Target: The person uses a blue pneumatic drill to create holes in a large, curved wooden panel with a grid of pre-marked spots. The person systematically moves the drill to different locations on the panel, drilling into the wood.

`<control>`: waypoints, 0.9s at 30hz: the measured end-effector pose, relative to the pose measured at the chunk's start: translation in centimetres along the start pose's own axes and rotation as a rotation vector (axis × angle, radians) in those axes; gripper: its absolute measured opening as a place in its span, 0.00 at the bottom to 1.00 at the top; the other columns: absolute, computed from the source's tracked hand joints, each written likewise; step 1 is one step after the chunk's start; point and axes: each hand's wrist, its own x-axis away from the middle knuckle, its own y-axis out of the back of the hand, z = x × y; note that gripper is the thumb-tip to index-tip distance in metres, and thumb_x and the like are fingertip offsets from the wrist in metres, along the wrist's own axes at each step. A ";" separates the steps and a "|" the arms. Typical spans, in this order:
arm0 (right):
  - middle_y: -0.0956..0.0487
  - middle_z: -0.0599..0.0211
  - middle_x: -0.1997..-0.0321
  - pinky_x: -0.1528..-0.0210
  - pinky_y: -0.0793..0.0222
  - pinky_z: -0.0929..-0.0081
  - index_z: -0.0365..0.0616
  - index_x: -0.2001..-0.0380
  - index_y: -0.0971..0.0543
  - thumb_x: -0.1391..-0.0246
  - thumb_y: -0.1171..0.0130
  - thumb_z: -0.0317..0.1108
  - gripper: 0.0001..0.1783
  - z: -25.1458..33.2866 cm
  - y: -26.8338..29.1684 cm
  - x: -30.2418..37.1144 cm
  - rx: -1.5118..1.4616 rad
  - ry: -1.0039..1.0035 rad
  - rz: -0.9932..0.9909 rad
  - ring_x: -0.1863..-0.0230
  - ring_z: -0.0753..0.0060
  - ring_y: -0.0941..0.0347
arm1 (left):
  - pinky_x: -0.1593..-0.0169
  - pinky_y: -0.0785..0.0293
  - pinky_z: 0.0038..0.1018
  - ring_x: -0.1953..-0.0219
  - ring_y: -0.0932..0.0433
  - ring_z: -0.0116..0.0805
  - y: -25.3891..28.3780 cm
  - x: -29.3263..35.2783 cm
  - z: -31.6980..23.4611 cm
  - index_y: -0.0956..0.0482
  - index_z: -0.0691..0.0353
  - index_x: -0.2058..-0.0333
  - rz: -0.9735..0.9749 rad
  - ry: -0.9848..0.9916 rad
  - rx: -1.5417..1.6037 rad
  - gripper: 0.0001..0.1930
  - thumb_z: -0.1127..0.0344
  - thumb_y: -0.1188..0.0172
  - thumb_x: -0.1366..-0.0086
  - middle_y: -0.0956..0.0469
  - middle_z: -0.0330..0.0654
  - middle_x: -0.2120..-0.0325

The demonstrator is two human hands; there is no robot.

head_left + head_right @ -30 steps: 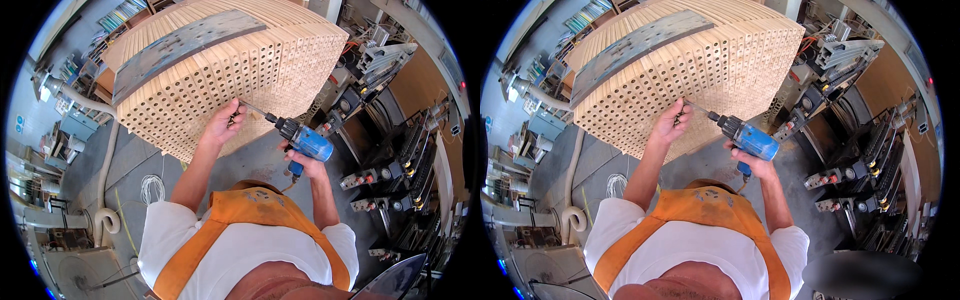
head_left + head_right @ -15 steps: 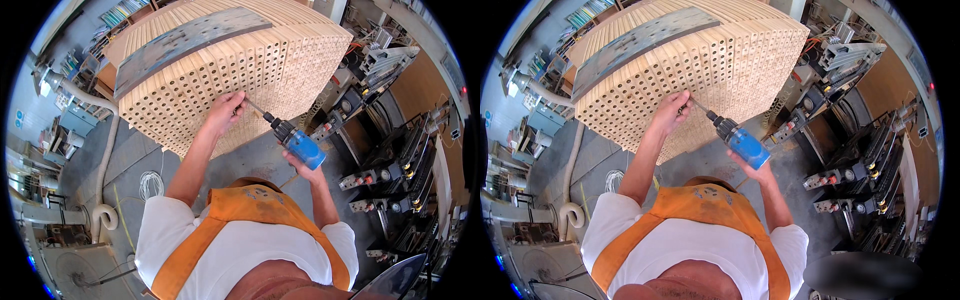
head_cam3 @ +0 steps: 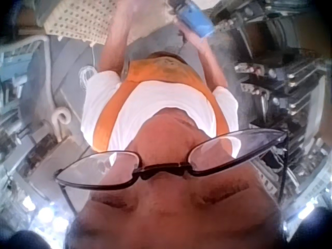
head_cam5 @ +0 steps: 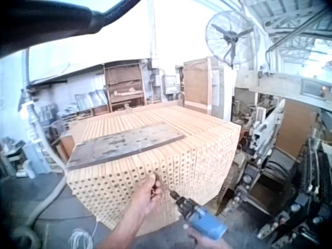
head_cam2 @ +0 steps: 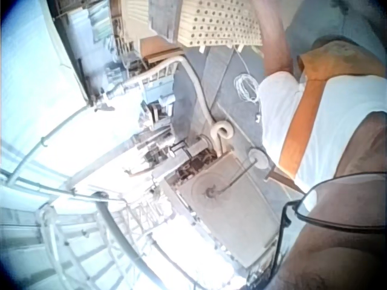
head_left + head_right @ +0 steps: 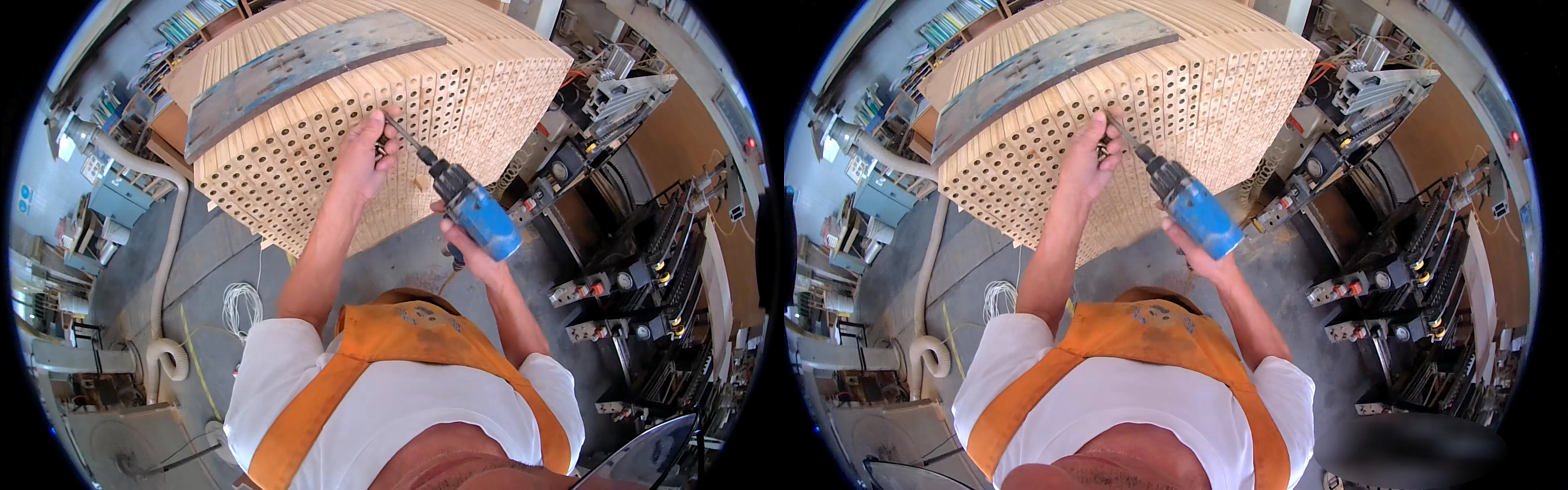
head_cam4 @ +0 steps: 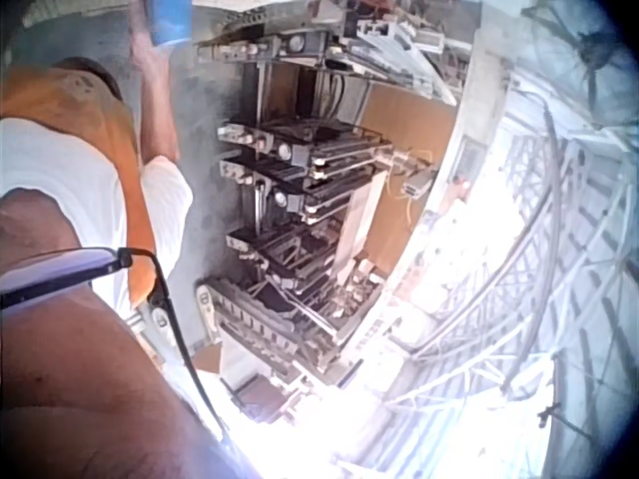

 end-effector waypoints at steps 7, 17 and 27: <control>0.20 0.71 0.63 0.69 0.33 0.82 0.42 0.55 0.22 0.47 0.40 0.29 0.15 3.0 -1.1 -2.9 -0.137 -0.152 0.033 0.72 0.83 0.31 | 0.81 0.44 0.12 0.75 0.37 0.19 0.5 -1.0 -0.7 0.29 0.61 0.50 0.086 0.009 0.217 0.17 0.56 0.52 0.29 0.34 0.31 0.73; 0.19 0.66 0.61 0.59 0.28 0.76 0.42 0.57 0.21 0.49 0.37 0.26 0.14 4.8 -1.5 -3.2 0.124 -0.024 0.007 0.61 0.77 0.24 | 0.83 0.45 0.13 0.78 0.33 0.19 2.7 1.8 4.5 0.30 0.64 0.55 0.082 0.330 0.023 0.12 0.63 0.53 0.30 0.29 0.34 0.73; 0.18 0.64 0.66 0.61 0.26 0.75 0.39 0.61 0.21 0.52 0.37 0.24 0.12 5.1 -1.6 -3.1 0.206 0.134 0.009 0.66 0.75 0.22 | 0.85 0.46 0.14 0.79 0.35 0.19 4.1 3.3 7.7 0.28 0.64 0.53 0.033 0.470 0.106 0.13 0.64 0.47 0.33 0.29 0.34 0.73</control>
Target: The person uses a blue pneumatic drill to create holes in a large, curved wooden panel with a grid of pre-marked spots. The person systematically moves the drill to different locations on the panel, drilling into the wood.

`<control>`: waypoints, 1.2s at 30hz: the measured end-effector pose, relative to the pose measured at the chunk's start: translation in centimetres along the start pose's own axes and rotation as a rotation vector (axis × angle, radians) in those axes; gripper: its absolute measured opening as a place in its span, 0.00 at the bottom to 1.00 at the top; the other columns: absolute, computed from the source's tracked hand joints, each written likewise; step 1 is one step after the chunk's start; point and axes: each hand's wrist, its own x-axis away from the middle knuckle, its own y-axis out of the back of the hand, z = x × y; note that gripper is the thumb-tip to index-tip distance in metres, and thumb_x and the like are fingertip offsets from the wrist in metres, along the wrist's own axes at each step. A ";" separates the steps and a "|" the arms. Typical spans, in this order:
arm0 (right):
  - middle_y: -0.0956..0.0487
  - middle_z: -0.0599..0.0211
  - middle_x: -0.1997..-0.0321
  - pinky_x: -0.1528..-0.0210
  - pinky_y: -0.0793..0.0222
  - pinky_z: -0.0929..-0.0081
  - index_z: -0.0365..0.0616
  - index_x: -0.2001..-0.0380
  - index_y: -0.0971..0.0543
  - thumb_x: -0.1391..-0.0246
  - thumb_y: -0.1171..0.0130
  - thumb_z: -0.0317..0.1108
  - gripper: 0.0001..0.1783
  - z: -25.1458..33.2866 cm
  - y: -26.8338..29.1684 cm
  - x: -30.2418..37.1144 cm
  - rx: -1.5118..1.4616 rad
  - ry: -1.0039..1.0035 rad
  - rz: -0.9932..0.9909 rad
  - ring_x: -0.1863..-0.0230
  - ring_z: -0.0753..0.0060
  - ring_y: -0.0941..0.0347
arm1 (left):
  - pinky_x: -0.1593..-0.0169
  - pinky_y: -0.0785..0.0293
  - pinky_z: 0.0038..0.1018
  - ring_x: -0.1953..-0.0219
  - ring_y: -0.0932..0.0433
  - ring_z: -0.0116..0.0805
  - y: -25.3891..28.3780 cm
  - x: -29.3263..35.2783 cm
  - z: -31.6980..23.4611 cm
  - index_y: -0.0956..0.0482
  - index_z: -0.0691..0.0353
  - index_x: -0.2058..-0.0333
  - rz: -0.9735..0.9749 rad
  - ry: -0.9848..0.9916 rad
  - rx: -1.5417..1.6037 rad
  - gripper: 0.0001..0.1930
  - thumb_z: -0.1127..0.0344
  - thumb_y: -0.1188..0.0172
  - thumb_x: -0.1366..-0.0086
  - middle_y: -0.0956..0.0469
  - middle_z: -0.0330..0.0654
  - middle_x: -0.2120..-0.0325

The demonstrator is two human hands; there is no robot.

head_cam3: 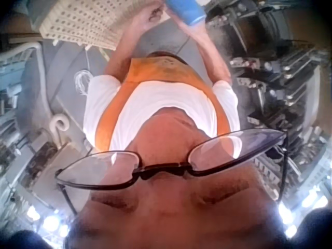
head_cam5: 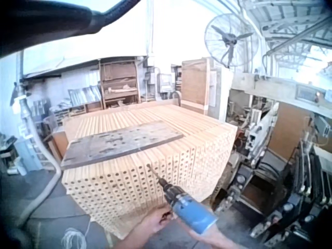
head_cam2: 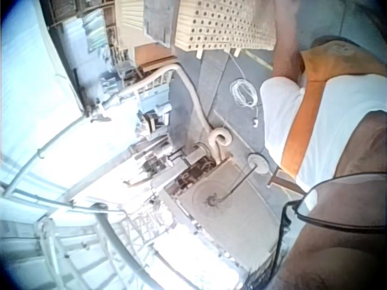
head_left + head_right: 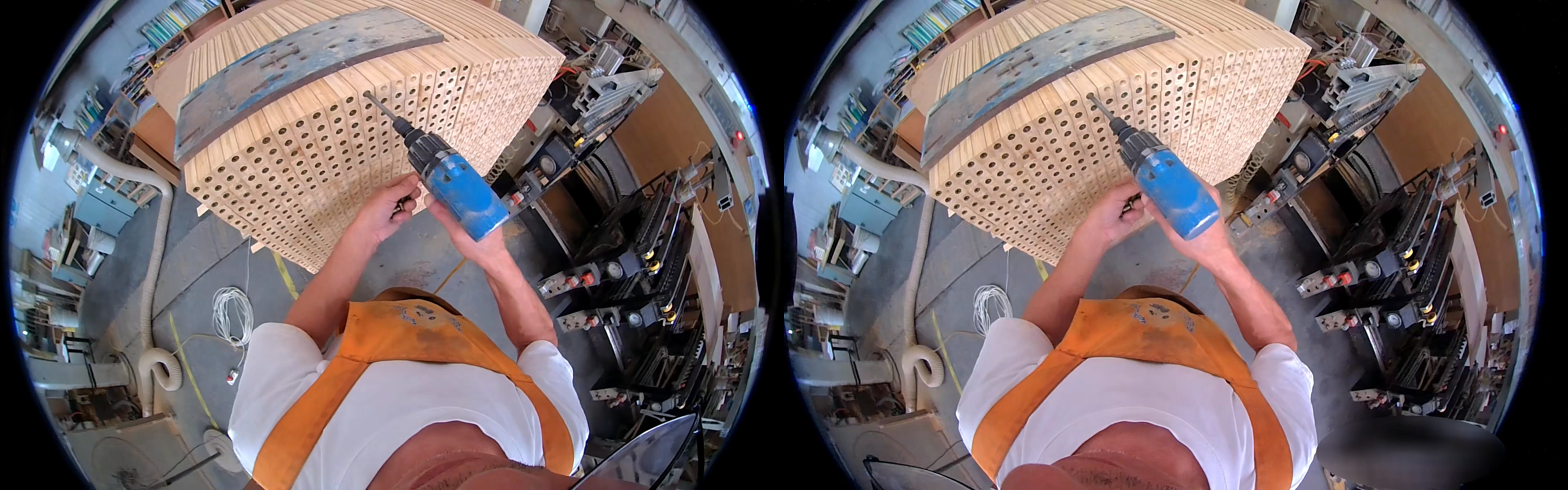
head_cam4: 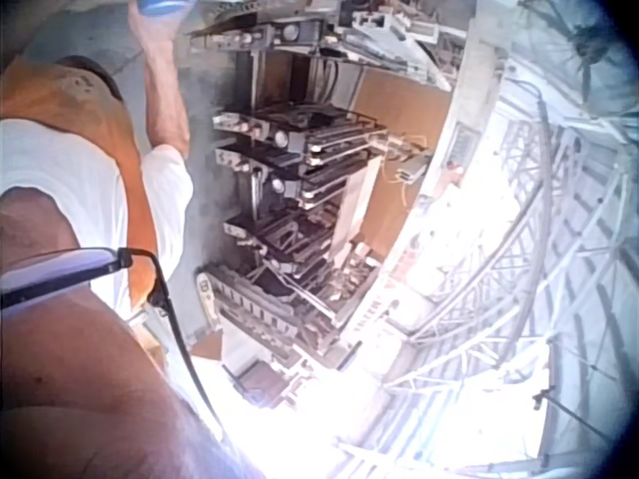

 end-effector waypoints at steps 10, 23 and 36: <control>0.18 0.64 0.61 0.56 0.27 0.73 0.42 0.57 0.21 0.50 0.35 0.29 0.16 0.8 -0.2 -0.3 -0.117 -0.083 -0.007 0.60 0.73 0.23 | 0.83 0.43 0.14 0.77 0.34 0.20 0.1 0.6 -3.3 0.28 0.66 0.53 0.128 -0.121 -0.043 0.13 0.65 0.49 0.32 0.28 0.35 0.73; 0.19 0.62 0.60 0.55 0.28 0.72 0.42 0.55 0.22 0.50 0.35 0.31 0.17 0.1 0.0 0.1 -0.115 -0.176 0.024 0.59 0.71 0.23 | 0.82 0.42 0.13 0.77 0.33 0.21 -2.6 0.4 -8.4 0.28 0.65 0.57 0.055 -0.348 -0.099 0.11 0.64 0.49 0.32 0.27 0.37 0.70; 0.18 0.67 0.61 0.60 0.27 0.77 0.40 0.55 0.22 0.49 0.37 0.26 0.16 -1.1 5.1 3.2 -0.410 -0.331 0.090 0.63 0.79 0.24 | 0.83 0.45 0.12 0.79 0.37 0.16 -3.0 0.3 -8.2 0.27 0.62 0.57 0.226 -0.330 0.025 0.15 0.56 0.46 0.32 0.30 0.31 0.74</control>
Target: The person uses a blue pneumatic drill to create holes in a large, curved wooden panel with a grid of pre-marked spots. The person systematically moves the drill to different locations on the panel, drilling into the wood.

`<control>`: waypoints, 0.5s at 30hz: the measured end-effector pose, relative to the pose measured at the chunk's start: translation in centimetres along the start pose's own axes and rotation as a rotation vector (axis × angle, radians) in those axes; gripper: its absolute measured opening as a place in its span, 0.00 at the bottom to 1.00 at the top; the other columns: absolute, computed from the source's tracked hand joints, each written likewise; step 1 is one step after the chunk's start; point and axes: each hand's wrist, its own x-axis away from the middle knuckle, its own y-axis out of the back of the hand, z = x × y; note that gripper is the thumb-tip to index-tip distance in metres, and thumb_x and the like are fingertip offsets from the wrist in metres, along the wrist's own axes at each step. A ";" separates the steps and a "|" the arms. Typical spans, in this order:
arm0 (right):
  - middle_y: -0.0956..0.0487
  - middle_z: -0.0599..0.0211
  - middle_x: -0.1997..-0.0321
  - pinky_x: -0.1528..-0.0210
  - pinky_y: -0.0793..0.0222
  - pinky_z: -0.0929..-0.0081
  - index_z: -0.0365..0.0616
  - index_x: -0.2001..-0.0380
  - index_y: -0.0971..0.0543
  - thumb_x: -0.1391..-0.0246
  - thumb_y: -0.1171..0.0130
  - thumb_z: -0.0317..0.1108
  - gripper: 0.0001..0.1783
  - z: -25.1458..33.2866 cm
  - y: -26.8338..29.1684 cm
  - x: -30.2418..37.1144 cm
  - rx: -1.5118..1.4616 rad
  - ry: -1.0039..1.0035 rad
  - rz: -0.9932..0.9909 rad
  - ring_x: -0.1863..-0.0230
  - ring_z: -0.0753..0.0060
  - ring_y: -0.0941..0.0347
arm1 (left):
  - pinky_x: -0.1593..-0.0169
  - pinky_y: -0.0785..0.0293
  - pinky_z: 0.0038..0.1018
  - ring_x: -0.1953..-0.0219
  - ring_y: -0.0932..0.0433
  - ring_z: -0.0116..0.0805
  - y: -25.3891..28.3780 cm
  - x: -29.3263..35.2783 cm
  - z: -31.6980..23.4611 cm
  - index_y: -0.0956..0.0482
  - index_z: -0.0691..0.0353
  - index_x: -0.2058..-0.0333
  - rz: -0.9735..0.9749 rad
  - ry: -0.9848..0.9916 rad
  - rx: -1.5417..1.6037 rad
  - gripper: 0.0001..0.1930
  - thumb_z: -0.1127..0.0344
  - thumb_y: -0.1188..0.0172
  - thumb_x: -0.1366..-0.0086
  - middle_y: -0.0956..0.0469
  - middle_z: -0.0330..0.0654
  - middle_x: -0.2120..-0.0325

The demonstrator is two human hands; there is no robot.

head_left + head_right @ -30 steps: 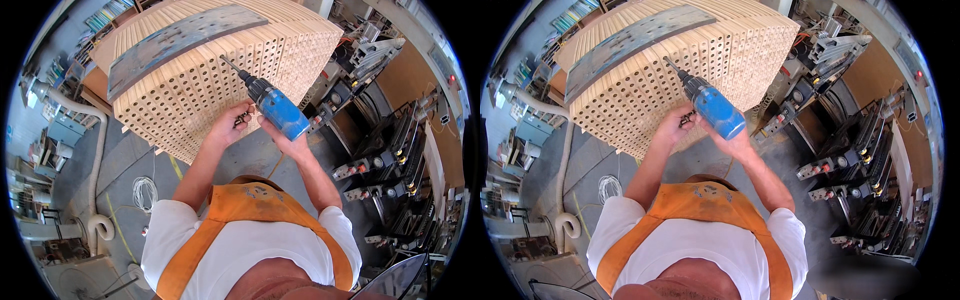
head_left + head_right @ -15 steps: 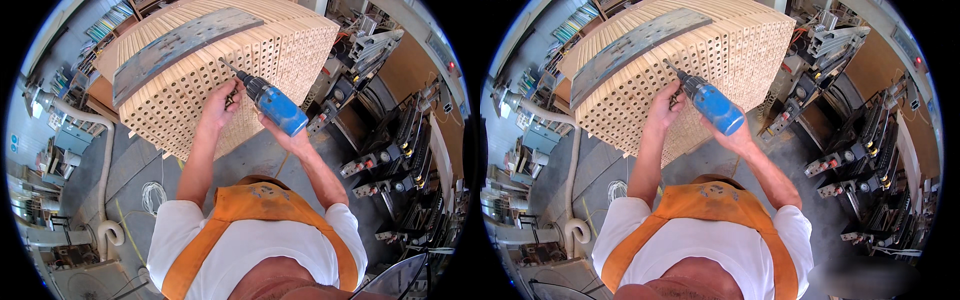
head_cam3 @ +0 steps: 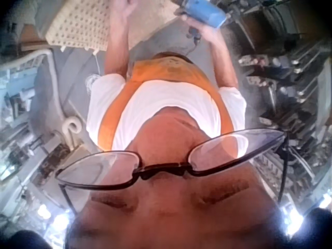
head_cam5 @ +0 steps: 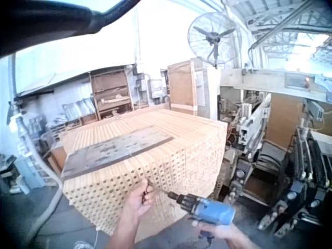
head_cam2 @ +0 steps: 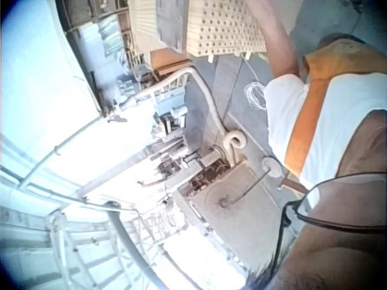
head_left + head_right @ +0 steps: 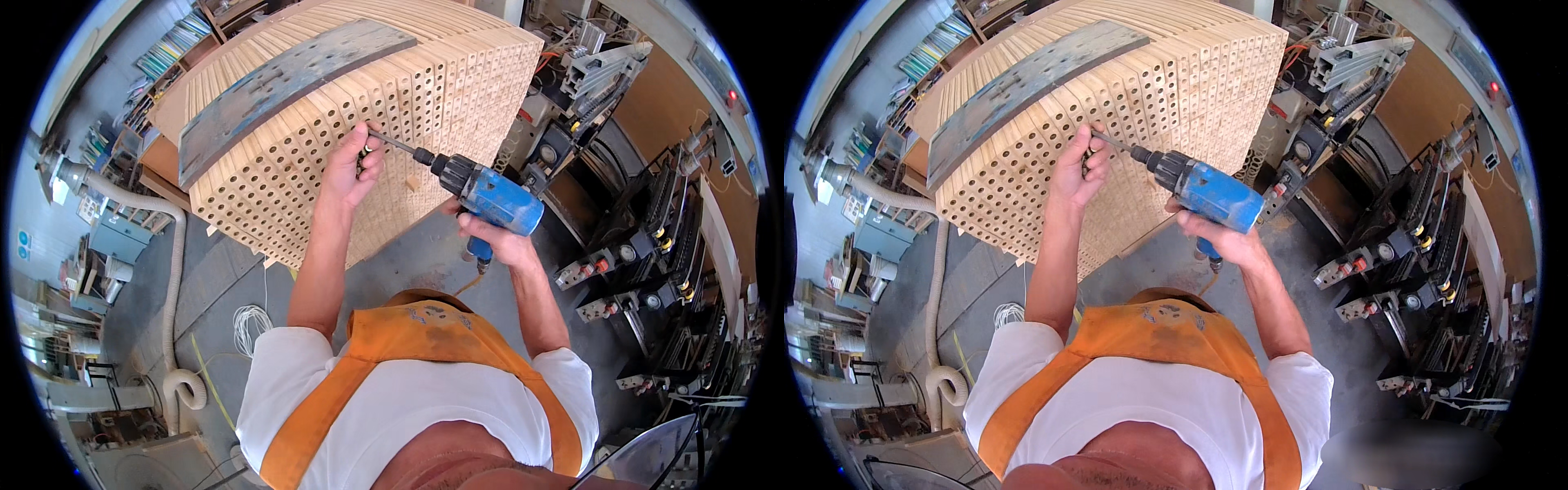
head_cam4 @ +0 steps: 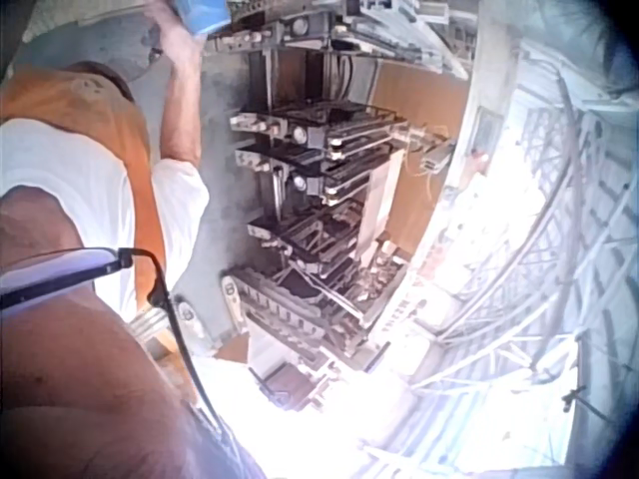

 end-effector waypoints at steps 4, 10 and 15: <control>0.18 0.67 0.60 0.62 0.27 0.78 0.41 0.55 0.22 0.48 0.37 0.27 0.15 -0.6 1.0 0.0 0.136 0.073 -0.020 0.63 0.78 0.24 | 0.82 0.44 0.12 0.78 0.36 0.18 -0.6 -0.7 0.2 0.27 0.62 0.56 -0.033 0.000 -0.199 0.14 0.57 0.46 0.32 0.30 0.32 0.74; 0.19 0.70 0.59 0.56 0.30 0.76 0.43 0.55 0.22 0.47 0.37 0.29 0.15 -1.6 -1.0 -1.2 0.236 0.107 -0.122 0.59 0.79 0.25 | 0.81 0.42 0.13 0.77 0.35 0.19 -1.4 -2.6 0.4 0.28 0.62 0.54 -0.038 -0.031 0.024 0.15 0.59 0.46 0.32 0.30 0.32 0.74; 0.19 0.74 0.64 0.60 0.30 0.79 0.43 0.57 0.20 0.47 0.37 0.30 0.13 -1.6 -2.6 -4.0 0.092 0.049 -0.108 0.64 0.83 0.27 | 0.81 0.42 0.13 0.77 0.35 0.20 -1.4 -3.4 0.8 0.28 0.60 0.54 -0.047 -0.100 0.141 0.14 0.58 0.48 0.31 0.32 0.32 0.74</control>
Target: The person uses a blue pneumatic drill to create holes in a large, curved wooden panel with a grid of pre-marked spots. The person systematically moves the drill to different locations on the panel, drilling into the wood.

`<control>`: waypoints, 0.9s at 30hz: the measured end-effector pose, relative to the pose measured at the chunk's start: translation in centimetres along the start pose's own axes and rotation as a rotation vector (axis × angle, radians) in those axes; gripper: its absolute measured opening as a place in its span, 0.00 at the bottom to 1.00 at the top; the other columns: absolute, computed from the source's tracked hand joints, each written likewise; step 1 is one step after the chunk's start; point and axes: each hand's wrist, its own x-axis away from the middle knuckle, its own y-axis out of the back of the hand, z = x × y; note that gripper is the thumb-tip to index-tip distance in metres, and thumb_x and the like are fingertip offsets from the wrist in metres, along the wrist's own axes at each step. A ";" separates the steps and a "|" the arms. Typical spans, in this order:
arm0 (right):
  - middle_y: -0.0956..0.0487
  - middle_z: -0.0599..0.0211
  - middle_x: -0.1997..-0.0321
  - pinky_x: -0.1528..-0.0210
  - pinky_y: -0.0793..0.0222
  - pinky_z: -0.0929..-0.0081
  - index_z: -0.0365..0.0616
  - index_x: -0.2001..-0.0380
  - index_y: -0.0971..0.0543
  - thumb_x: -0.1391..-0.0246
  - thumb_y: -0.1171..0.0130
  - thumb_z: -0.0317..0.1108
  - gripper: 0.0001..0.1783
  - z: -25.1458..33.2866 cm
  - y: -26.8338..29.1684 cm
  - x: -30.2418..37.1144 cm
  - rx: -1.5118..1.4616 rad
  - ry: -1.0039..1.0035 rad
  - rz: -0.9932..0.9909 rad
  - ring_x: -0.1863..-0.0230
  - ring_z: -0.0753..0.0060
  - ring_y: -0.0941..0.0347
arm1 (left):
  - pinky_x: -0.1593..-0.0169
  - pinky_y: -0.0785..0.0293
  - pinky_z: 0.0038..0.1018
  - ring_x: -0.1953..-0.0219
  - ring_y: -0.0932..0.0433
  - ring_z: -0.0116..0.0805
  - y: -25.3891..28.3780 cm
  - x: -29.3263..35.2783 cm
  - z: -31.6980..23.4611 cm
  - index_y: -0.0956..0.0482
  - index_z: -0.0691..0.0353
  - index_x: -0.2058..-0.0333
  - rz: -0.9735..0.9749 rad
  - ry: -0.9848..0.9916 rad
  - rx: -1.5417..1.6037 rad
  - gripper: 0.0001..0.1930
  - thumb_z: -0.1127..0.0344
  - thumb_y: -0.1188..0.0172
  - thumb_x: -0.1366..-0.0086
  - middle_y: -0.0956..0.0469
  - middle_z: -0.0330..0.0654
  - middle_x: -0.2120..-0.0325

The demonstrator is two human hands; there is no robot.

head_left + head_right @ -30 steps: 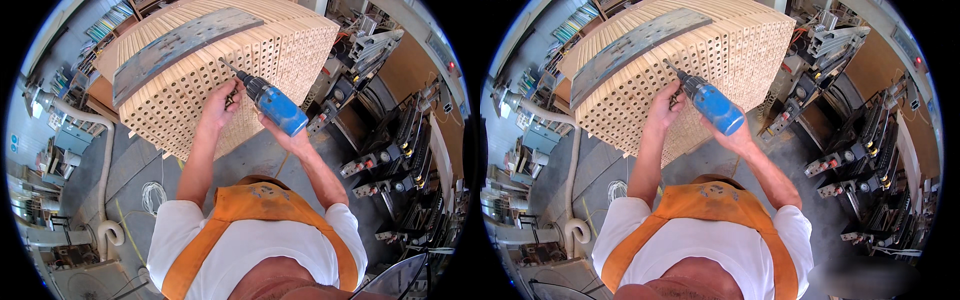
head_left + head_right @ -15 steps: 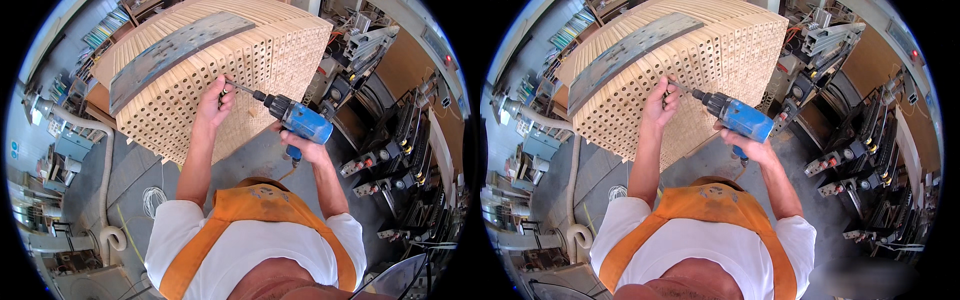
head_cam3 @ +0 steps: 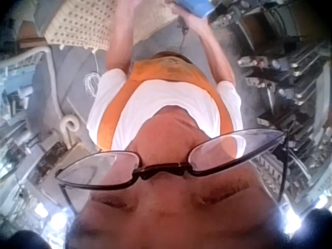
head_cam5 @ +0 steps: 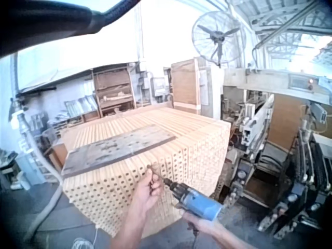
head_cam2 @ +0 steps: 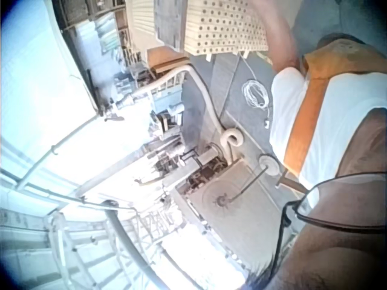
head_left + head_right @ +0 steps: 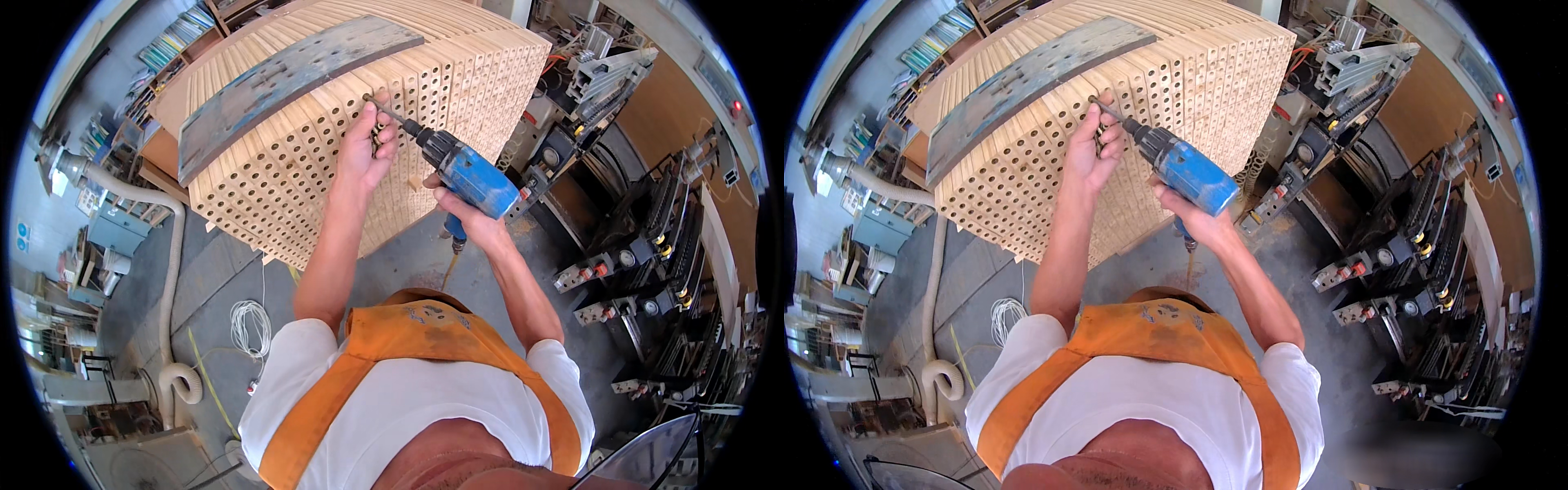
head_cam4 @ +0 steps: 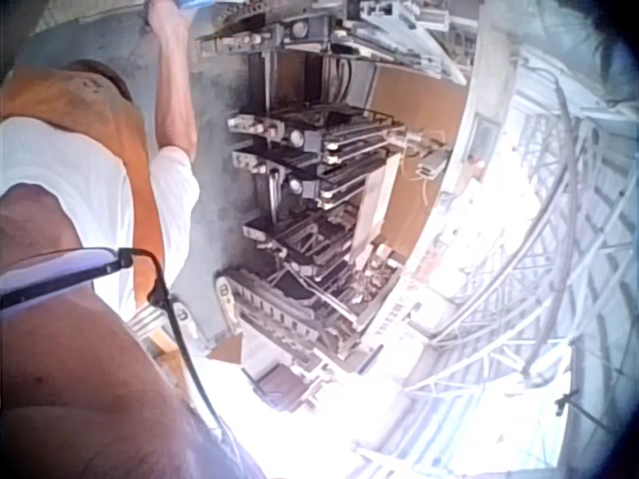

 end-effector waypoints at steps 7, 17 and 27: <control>0.18 0.68 0.62 0.61 0.28 0.78 0.42 0.57 0.21 0.47 0.38 0.27 0.13 1.1 -0.3 0.1 0.154 0.116 -0.043 0.64 0.79 0.25 | 0.85 0.46 0.14 0.83 0.38 0.20 2.5 2.3 1.7 0.28 0.60 0.64 0.015 0.340 -0.143 0.08 0.63 0.51 0.33 0.30 0.35 0.77; 0.18 0.65 0.71 0.65 0.26 0.73 0.39 0.63 0.21 0.52 0.34 0.30 0.12 1.5 -0.7 0.3 0.281 0.129 -0.032 0.70 0.74 0.22 | 0.86 0.48 0.15 0.83 0.41 0.18 7.8 6.7 10.4 0.28 0.60 0.64 -0.180 0.588 -0.120 0.16 0.53 0.51 0.30 0.33 0.31 0.78; 0.19 0.68 0.63 0.57 0.29 0.77 0.39 0.59 0.22 0.49 0.35 0.31 0.14 2.2 -1.0 0.2 -0.029 0.088 0.000 0.61 0.80 0.26 | 0.83 0.44 0.14 0.79 0.36 0.20 4.3 5.5 4.8 0.31 0.68 0.47 -0.104 0.369 -0.275 0.18 0.70 0.55 0.35 0.27 0.37 0.69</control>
